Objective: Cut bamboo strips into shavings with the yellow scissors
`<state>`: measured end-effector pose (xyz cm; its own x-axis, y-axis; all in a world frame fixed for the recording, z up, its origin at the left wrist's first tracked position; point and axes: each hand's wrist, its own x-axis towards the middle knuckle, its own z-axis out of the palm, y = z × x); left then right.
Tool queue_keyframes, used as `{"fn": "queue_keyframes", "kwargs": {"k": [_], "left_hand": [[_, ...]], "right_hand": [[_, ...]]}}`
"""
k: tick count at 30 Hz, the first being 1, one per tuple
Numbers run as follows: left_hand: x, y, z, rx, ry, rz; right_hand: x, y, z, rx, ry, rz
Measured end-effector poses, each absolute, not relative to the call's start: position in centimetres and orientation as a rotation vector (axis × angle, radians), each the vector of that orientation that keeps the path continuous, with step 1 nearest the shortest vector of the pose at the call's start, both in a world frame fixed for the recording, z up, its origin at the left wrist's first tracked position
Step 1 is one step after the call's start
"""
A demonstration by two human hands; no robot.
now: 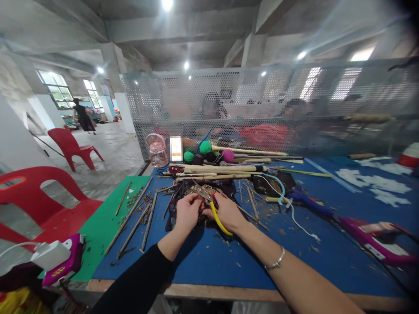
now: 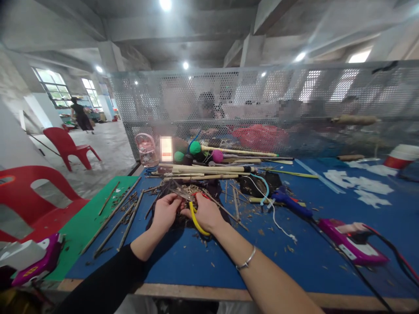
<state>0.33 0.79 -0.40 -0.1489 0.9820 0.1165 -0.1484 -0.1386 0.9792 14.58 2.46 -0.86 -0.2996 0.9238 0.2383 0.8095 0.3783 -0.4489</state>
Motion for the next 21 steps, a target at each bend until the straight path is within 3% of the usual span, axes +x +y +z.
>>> {"fn": "queue_keyframes", "kwargs": {"k": [14,21], "left_hand": [[0.24,1.11,-0.69,1.140,1.220,1.500],[0.19,0.81,-0.34,1.155,1.160,1.498]], "right_hand": [[14.37,2.91,-1.35,-1.657,-2.136,0.248],[14.70,3.10,-1.59,-1.459,-2.136,0.455]]}}
